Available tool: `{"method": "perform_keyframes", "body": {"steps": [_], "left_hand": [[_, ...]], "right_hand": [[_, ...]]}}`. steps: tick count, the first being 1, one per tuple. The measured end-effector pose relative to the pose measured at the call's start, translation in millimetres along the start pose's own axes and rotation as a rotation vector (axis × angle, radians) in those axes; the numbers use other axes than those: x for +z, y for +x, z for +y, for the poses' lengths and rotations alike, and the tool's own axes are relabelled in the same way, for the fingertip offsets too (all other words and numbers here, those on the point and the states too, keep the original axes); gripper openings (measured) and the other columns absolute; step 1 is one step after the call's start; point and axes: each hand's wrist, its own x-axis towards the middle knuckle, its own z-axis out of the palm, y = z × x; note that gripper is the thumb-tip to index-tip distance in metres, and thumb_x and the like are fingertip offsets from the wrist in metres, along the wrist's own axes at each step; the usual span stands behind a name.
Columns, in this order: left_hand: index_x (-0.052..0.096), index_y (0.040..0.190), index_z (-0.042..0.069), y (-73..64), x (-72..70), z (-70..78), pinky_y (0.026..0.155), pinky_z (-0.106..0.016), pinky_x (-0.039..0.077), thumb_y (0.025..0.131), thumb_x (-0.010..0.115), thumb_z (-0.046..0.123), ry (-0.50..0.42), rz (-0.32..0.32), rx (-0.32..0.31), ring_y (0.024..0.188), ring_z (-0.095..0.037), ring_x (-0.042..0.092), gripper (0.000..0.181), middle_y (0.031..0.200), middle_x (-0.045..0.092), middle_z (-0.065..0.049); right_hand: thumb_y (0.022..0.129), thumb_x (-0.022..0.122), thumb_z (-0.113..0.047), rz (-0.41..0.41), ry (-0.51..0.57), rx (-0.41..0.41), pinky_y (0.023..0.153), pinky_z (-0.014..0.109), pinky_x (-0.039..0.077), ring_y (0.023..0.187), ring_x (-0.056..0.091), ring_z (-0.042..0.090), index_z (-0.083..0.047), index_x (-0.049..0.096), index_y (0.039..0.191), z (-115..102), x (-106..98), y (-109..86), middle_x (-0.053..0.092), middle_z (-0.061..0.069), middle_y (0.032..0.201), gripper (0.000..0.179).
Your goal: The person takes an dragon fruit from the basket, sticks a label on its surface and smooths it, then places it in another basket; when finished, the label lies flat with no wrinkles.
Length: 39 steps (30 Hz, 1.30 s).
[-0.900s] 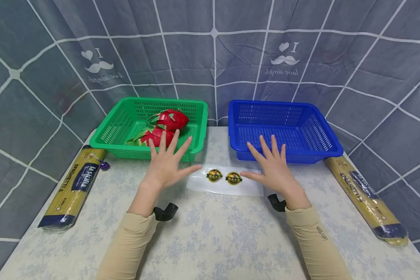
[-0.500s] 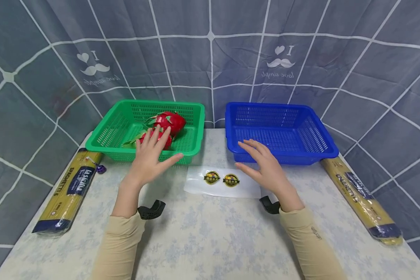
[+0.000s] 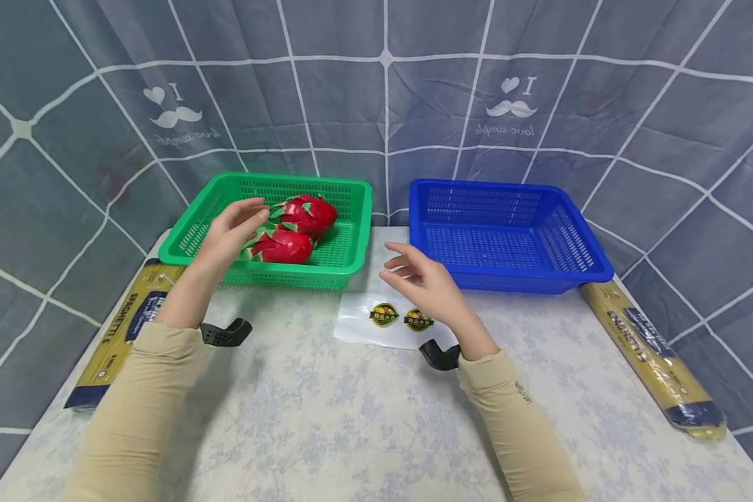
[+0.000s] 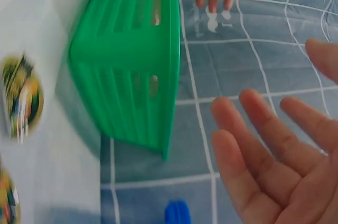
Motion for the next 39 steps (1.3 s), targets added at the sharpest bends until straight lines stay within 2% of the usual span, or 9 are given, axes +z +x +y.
{"method": "perform_keyframes", "body": {"steps": [2,5,10,13,18,23,30,36,39], "left_hand": [[0.034,0.143,0.010,6.3,-9.7,-3.0,0.105,-0.042,0.032,0.094,0.053,0.042,-0.035,0.008,-0.059,0.127,-0.024,0.039,0.061,0.138,0.040,-0.008],[0.032,0.144,0.010,13.2,-20.7,-6.8,0.104,-0.040,0.034,0.094,0.052,0.043,-0.036,-0.004,-0.115,0.125,-0.025,0.041,0.063,0.135,0.041,-0.006],[0.032,0.145,0.010,19.9,-30.2,-10.4,0.101,-0.041,0.037,0.095,0.049,0.044,-0.003,-0.050,-0.135,0.123,-0.028,0.043,0.062,0.133,0.043,-0.007],[0.036,0.142,0.011,24.7,-30.4,-10.7,0.100,-0.043,0.038,0.094,0.050,0.044,0.017,-0.040,-0.139,0.119,-0.026,0.047,0.060,0.128,0.047,-0.005],[0.040,0.139,0.011,32.0,-27.9,-11.1,0.100,-0.046,0.037,0.093,0.052,0.045,0.035,-0.029,-0.149,0.111,-0.022,0.052,0.059,0.120,0.050,0.000],[0.042,0.138,0.009,33.8,-25.9,-15.9,0.097,-0.043,0.040,0.093,0.052,0.045,0.029,-0.030,-0.163,0.107,-0.021,0.056,0.059,0.115,0.052,0.002],[0.040,0.139,0.008,37.8,-26.0,-27.3,0.091,-0.038,0.045,0.093,0.052,0.047,0.076,-0.049,-0.201,0.093,-0.012,0.059,0.062,0.125,0.051,-0.008],[0.039,0.141,0.008,40.4,-25.3,-32.8,0.090,-0.037,0.044,0.093,0.052,0.046,0.108,-0.076,-0.246,0.089,-0.008,0.059,0.062,0.126,0.050,-0.008],[0.042,0.138,0.009,41.2,-24.2,-33.6,0.090,-0.038,0.043,0.094,0.052,0.044,0.127,-0.097,-0.262,0.089,-0.009,0.057,0.057,0.121,0.052,-0.006]], "right_hand": [[0.092,0.060,-0.034,-0.006,0.013,0.030,0.080,0.035,0.050,0.093,0.062,0.017,-0.019,0.046,0.138,-1,7,5.2,0.064,0.002,0.109,0.050],[0.092,0.059,-0.038,-0.015,-0.006,0.085,0.078,0.035,0.050,0.091,0.061,0.017,-0.020,0.045,0.139,-1,18,12.6,0.064,0.001,0.107,0.052],[0.093,0.056,-0.040,-0.017,-0.010,0.153,0.076,0.036,0.050,0.094,0.061,0.019,-0.019,0.037,0.144,4,35,21.9,0.063,0.003,0.112,0.058],[0.094,0.056,-0.039,-0.005,0.021,0.177,0.075,0.036,0.050,0.095,0.061,0.022,-0.019,0.035,0.145,6,44,24.8,0.062,0.007,0.116,0.059],[0.094,0.057,-0.035,0.045,0.079,0.201,0.076,0.036,0.050,0.093,0.062,0.026,-0.016,0.042,0.141,11,56,28.8,0.063,0.011,0.115,0.053],[0.096,0.055,-0.029,0.016,0.185,0.192,0.074,0.034,0.051,0.093,0.062,0.036,-0.010,0.045,0.139,17,66,30.1,0.061,0.014,0.113,0.047],[0.097,0.053,-0.023,0.066,0.255,0.174,0.075,0.034,0.051,0.096,0.062,0.037,-0.009,0.051,0.133,23,72,30.0,0.060,0.014,0.114,0.039],[0.098,0.052,-0.021,0.098,0.299,0.168,0.078,0.040,0.052,0.097,0.062,0.038,-0.008,0.053,0.131,27,74,30.1,0.059,0.015,0.115,0.036],[0.098,0.052,-0.020,0.103,0.308,0.164,0.078,0.042,0.051,0.097,0.062,0.038,-0.008,0.053,0.131,28,75,30.2,0.059,0.016,0.114,0.035]]}}
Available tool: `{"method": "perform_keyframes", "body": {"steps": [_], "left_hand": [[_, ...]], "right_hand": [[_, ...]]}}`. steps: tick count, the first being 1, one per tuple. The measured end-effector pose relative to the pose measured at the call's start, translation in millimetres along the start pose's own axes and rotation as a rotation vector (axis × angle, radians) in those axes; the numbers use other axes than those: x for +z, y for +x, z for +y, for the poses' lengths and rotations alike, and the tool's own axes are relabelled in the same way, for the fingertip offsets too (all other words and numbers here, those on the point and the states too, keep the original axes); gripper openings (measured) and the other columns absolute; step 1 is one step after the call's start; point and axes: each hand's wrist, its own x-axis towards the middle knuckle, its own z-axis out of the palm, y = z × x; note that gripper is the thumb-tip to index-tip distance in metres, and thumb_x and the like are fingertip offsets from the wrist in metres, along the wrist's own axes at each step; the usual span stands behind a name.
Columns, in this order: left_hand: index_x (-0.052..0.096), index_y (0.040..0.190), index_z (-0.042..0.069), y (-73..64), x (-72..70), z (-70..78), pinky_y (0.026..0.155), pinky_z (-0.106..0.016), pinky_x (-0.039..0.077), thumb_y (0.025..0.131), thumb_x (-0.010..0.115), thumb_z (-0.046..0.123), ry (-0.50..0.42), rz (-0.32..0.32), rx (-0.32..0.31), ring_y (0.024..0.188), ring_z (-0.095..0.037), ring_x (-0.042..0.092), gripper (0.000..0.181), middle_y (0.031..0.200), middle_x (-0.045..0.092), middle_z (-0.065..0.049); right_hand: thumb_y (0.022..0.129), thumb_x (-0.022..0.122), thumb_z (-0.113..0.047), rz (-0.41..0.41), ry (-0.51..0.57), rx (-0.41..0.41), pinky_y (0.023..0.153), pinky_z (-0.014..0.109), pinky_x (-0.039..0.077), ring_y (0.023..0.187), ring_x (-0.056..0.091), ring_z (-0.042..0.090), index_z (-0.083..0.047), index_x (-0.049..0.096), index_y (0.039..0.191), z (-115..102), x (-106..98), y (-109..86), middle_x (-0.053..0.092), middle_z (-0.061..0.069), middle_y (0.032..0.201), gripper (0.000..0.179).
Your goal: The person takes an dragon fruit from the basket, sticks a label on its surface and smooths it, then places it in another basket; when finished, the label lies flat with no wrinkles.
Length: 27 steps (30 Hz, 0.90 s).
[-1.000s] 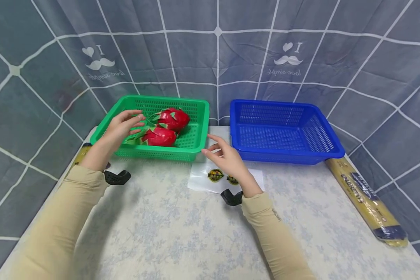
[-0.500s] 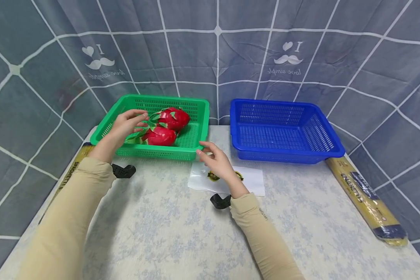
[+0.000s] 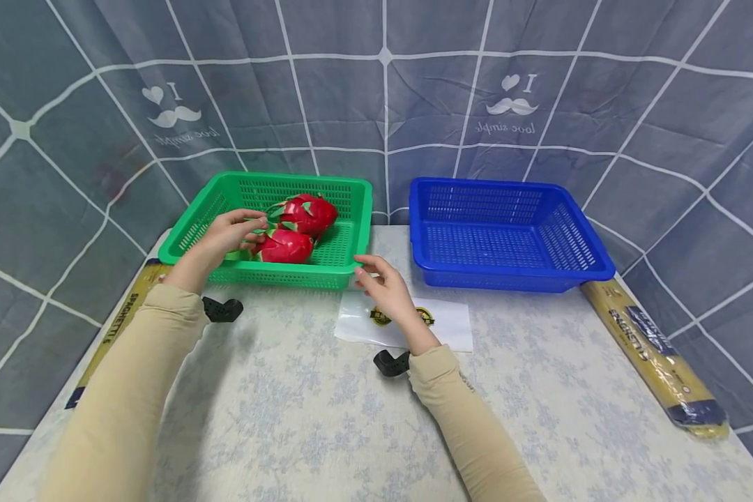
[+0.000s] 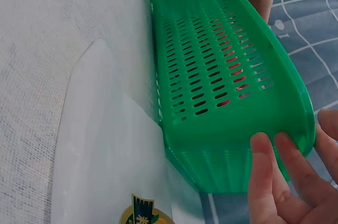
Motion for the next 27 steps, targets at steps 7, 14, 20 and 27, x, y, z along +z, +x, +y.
{"method": "perform_keyframes", "body": {"steps": [7,14,20,27], "left_hand": [[0.045,0.134,0.003,1.7,1.2,-1.5,0.090,-0.041,0.044,0.095,0.057,0.028,0.041,-0.055,0.008,0.092,-0.016,0.054,0.048,0.109,0.056,-0.004],[0.053,0.123,0.000,0.4,2.9,0.2,0.076,-0.038,0.047,0.094,0.059,0.027,0.135,-0.092,0.015,0.079,-0.020,0.051,0.040,0.097,0.056,-0.004],[0.058,0.114,-0.004,-1.3,2.6,0.1,0.072,-0.033,0.049,0.092,0.062,0.027,0.124,-0.103,0.018,0.073,-0.015,0.057,0.038,0.087,0.060,0.000],[0.057,0.112,-0.012,-1.3,3.4,-2.6,0.074,-0.035,0.055,0.089,0.066,0.015,-0.050,-0.055,0.044,0.070,-0.012,0.066,0.036,0.080,0.066,-0.001]], "right_hand": [[0.097,0.053,-0.020,-0.011,0.006,0.005,0.079,0.045,0.051,0.096,0.061,0.040,-0.007,0.051,0.131,1.4,1.1,0.7,0.060,0.017,0.111,0.036],[0.097,0.053,-0.019,-0.027,0.009,0.010,0.075,0.036,0.052,0.096,0.062,0.039,-0.008,0.049,0.132,1.1,1.1,0.0,0.061,0.017,0.109,0.037],[0.097,0.053,-0.020,-0.046,0.024,0.010,0.076,0.039,0.051,0.096,0.061,0.041,-0.008,0.047,0.133,-0.2,1.0,-0.5,0.060,0.022,0.109,0.038],[0.097,0.053,-0.021,-0.052,0.035,0.017,0.077,0.041,0.051,0.096,0.061,0.040,-0.008,0.046,0.134,0.5,1.4,-0.1,0.061,0.020,0.109,0.040]]}}
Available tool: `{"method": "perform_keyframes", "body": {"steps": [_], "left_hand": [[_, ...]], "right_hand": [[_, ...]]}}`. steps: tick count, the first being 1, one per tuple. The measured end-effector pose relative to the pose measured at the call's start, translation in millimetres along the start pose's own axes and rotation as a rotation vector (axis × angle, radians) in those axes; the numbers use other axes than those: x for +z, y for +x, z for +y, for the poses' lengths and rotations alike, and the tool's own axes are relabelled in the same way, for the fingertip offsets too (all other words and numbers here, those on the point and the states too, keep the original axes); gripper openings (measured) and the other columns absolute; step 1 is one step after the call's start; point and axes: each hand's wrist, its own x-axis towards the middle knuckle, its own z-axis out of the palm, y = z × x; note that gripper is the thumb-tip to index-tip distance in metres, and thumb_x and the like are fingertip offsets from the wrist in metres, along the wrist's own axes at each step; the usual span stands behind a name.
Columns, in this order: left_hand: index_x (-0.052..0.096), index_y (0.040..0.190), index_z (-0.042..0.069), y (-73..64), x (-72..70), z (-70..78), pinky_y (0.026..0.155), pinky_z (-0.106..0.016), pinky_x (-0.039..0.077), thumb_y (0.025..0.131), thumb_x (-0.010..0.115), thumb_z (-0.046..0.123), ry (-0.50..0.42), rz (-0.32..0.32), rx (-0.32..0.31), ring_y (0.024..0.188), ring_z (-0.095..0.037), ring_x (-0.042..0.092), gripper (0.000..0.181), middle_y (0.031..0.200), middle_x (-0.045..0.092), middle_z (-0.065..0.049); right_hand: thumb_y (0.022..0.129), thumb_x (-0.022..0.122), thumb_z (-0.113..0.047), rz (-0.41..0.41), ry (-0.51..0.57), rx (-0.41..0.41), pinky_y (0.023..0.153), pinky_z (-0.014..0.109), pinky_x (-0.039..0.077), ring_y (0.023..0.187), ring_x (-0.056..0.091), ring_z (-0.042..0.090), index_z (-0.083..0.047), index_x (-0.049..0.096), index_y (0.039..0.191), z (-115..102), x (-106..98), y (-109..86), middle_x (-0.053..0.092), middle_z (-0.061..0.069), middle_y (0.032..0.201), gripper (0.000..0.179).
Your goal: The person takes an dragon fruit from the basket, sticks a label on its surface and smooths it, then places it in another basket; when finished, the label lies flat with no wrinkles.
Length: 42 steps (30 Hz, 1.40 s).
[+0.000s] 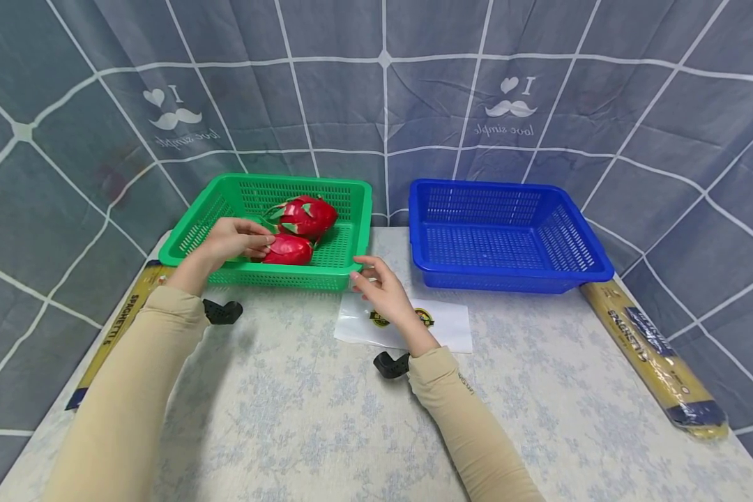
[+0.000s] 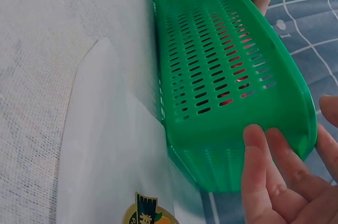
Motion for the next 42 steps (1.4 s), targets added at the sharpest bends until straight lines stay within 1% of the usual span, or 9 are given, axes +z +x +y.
{"method": "perform_keyframes", "body": {"steps": [7,11,14,17,21,25,32,38,42], "left_hand": [[0.059,0.109,-0.013,-3.1,2.5,2.6,0.069,-0.030,0.055,0.088,0.066,0.011,-0.076,0.098,0.082,0.067,-0.010,0.066,0.033,0.077,0.067,0.001],[0.060,0.108,-0.010,-4.6,4.7,10.5,0.071,-0.029,0.055,0.087,0.068,0.015,-0.155,0.140,0.091,0.068,-0.010,0.067,0.033,0.079,0.068,0.001],[0.060,0.107,-0.007,-5.3,8.9,22.1,0.072,-0.028,0.055,0.087,0.069,0.017,-0.202,0.154,0.093,0.068,-0.011,0.067,0.033,0.082,0.067,0.001],[0.062,0.104,-0.005,-6.9,16.7,38.2,0.070,-0.027,0.055,0.086,0.070,0.017,-0.225,0.159,0.117,0.068,-0.012,0.067,0.030,0.083,0.067,-0.001],[0.067,0.092,0.000,-13.6,29.7,59.6,0.066,-0.026,0.055,0.084,0.071,0.010,-0.304,0.156,0.163,0.065,-0.013,0.067,0.014,0.081,0.068,-0.004],[0.070,0.085,0.004,-23.8,42.9,76.0,0.064,-0.026,0.055,0.082,0.073,0.007,-0.394,0.142,0.209,0.062,-0.015,0.067,0.005,0.079,0.068,-0.006],[0.071,0.086,0.003,-45.3,68.8,96.9,0.063,-0.027,0.055,0.082,0.072,0.006,-0.445,0.098,0.286,0.062,-0.016,0.066,0.005,0.078,0.068,-0.008],[0.072,0.083,0.006,-67.4,95.3,106.3,0.061,-0.027,0.055,0.083,0.070,0.001,-0.483,0.038,0.373,0.060,-0.015,0.067,0.005,0.078,0.068,-0.006],[0.071,0.083,0.007,-85.5,117.2,106.9,0.061,-0.029,0.055,0.083,0.068,-0.001,-0.480,0.005,0.415,0.061,-0.015,0.067,0.009,0.077,0.068,-0.005]], "right_hand": [[0.097,0.053,-0.021,-0.006,0.002,0.004,0.077,0.038,0.051,0.097,0.061,0.038,-0.011,0.045,0.134,0,0,-1.1,0.062,0.019,0.109,0.040],[0.097,0.053,-0.023,-0.016,0.005,0.001,0.077,0.037,0.051,0.097,0.061,0.038,-0.011,0.044,0.136,-1,-1,-2.0,0.061,0.021,0.110,0.041],[0.098,0.051,-0.020,-0.040,0.004,0.000,0.078,0.039,0.051,0.098,0.060,0.042,-0.005,0.041,0.137,-12,-3,-5.6,0.059,0.026,0.112,0.043],[0.098,0.051,-0.023,-0.031,-0.034,0.011,0.077,0.039,0.051,0.096,0.061,0.040,-0.006,0.042,0.137,-13,-5,-5.8,0.059,0.026,0.113,0.044],[0.096,0.054,-0.031,0.042,-0.150,0.036,0.070,0.034,0.050,0.086,0.065,0.033,-0.014,0.051,0.132,-9,-6,-4.9,0.065,0.014,0.106,0.040],[0.094,0.056,-0.031,0.095,-0.205,0.035,0.065,0.030,0.048,0.084,0.064,0.029,-0.013,0.055,0.128,-19,-10,-9.3,0.065,0.008,0.103,0.038],[0.092,0.061,-0.030,0.100,-0.082,-0.015,0.076,0.035,0.051,0.104,0.059,0.023,-0.013,0.037,0.141,-39,-25,-20.9,0.051,0.011,0.129,0.057],[0.090,0.064,-0.016,0.032,0.119,-0.092,0.078,0.050,0.052,0.109,0.059,0.030,-0.022,0.017,0.149,-49,-44,-38.0,0.033,0.010,0.145,0.076],[0.088,0.066,-0.009,-0.022,0.182,-0.114,0.078,0.046,0.053,0.109,0.058,0.035,-0.027,0.013,0.151,-55,-54,-54.8,0.029,0.013,0.148,0.085]]}}
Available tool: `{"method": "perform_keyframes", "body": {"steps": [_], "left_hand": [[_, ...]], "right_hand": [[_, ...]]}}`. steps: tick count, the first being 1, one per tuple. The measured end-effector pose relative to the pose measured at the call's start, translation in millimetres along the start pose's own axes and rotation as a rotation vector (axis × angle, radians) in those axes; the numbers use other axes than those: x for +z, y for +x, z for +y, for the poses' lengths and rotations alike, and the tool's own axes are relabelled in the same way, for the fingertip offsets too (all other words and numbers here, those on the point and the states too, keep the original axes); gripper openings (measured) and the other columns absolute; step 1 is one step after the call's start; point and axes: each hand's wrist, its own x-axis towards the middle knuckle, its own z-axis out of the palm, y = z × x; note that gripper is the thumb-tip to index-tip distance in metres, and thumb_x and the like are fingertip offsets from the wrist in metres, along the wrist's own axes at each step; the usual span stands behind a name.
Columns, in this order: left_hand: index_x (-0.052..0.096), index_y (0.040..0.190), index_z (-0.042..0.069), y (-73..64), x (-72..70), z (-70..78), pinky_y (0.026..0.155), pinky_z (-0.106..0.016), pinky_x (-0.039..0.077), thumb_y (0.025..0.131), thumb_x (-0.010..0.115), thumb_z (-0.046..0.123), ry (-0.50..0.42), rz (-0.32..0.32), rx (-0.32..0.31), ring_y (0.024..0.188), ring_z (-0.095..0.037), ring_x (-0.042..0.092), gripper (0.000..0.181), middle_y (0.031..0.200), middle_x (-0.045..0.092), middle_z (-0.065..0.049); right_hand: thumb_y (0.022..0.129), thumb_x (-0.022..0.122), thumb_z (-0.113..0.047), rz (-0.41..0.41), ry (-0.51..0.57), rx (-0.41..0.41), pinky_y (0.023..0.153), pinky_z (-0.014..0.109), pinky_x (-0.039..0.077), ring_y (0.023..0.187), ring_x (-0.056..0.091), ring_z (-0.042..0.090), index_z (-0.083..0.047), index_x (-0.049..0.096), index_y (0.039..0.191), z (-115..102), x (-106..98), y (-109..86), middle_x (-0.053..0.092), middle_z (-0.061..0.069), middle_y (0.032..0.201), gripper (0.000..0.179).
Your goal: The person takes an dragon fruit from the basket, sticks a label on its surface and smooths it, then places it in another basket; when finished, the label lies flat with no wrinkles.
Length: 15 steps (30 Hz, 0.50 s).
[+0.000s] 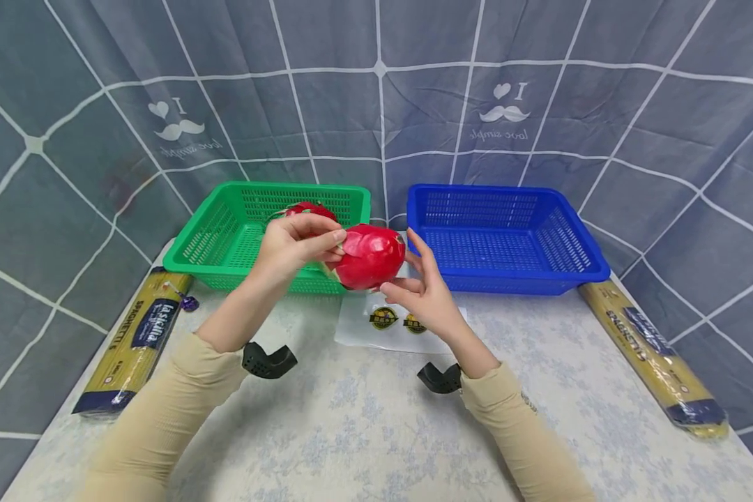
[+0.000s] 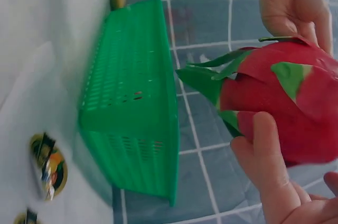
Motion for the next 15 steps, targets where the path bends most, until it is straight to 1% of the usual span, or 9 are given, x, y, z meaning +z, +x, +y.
{"method": "perform_keyframes", "body": {"steps": [2,4,7,9,11,12,13,14,15], "left_hand": [[0.070,0.085,0.004,-9.7,10.5,-4.0,0.061,-0.030,0.055,0.083,0.068,-0.003,0.002,-0.021,0.006,0.062,-0.015,0.067,0.007,0.075,0.068,-0.005],[0.069,0.088,-0.002,-19.1,20.0,-8.5,0.061,-0.032,0.056,0.083,0.068,-0.004,0.022,-0.042,0.011,0.062,-0.016,0.067,0.006,0.074,0.068,-0.006],[0.066,0.093,-0.008,-31.6,31.3,-15.3,0.061,-0.034,0.056,0.082,0.069,-0.002,0.075,-0.062,-0.005,0.063,-0.017,0.067,0.012,0.073,0.068,-0.007],[0.066,0.094,-0.009,-38.8,37.4,-19.9,0.061,-0.036,0.056,0.082,0.070,-0.001,0.112,-0.079,-0.015,0.063,-0.018,0.067,0.016,0.075,0.068,-0.009],[0.067,0.092,-0.008,-45.0,42.0,-25.4,0.061,-0.037,0.056,0.081,0.071,0.000,0.148,-0.098,-0.009,0.064,-0.019,0.067,0.015,0.077,0.069,-0.012],[0.067,0.092,-0.007,-48.0,43.9,-28.5,0.061,-0.038,0.056,0.081,0.072,0.001,0.164,-0.109,0.003,0.065,-0.019,0.067,0.014,0.077,0.068,-0.013],[0.068,0.091,-0.006,-51.1,45.4,-31.8,0.060,-0.038,0.056,0.081,0.072,0.001,0.185,-0.119,0.029,0.065,-0.019,0.067,0.013,0.079,0.069,-0.013],[0.069,0.090,-0.004,-53.9,46.5,-35.0,0.060,-0.036,0.056,0.081,0.072,0.002,0.218,-0.125,0.066,0.065,-0.019,0.067,0.012,0.080,0.069,-0.012],[0.070,0.090,-0.002,-56.5,47.2,-38.3,0.060,-0.035,0.056,0.081,0.073,0.003,0.257,-0.128,0.119,0.067,-0.017,0.067,0.011,0.081,0.069,-0.011]], "right_hand": [[0.086,0.068,-0.008,-0.019,0.001,0.002,0.077,0.042,0.053,0.109,0.058,0.037,-0.027,0.015,0.150,-2,-3,-8.9,0.031,0.014,0.146,0.085],[0.085,0.070,-0.009,-0.027,-0.021,0.012,0.075,0.040,0.054,0.107,0.059,0.037,-0.024,0.021,0.149,-3,-6,-17.9,0.036,0.016,0.140,0.082],[0.082,0.073,-0.007,-0.022,-0.037,0.035,0.076,0.039,0.054,0.103,0.061,0.035,-0.017,0.031,0.145,1,-10,-30.6,0.041,0.016,0.133,0.076],[0.079,0.074,-0.004,-0.014,-0.031,0.049,0.076,0.039,0.054,0.099,0.062,0.034,-0.011,0.035,0.141,5,-13,-38.8,0.043,0.017,0.131,0.073],[0.075,0.076,0.002,-0.008,-0.004,0.054,0.076,0.039,0.054,0.099,0.062,0.034,-0.007,0.038,0.137,11,-15,-46.1,0.043,0.017,0.131,0.073],[0.074,0.076,0.004,-0.004,0.006,0.054,0.075,0.039,0.054,0.098,0.062,0.033,-0.005,0.039,0.136,14,-17,-49.5,0.043,0.017,0.132,0.073],[0.073,0.076,0.005,-0.003,0.014,0.054,0.075,0.039,0.054,0.098,0.062,0.032,-0.004,0.039,0.135,17,-18,-52.7,0.043,0.018,0.132,0.072],[0.072,0.076,0.006,-0.004,0.019,0.050,0.075,0.038,0.054,0.099,0.061,0.031,-0.002,0.039,0.134,20,-20,-55.7,0.042,0.019,0.132,0.072],[0.072,0.076,0.007,-0.006,0.027,0.044,0.075,0.038,0.054,0.101,0.061,0.030,0.000,0.039,0.134,23,-21,-58.2,0.042,0.020,0.132,0.072]]}}
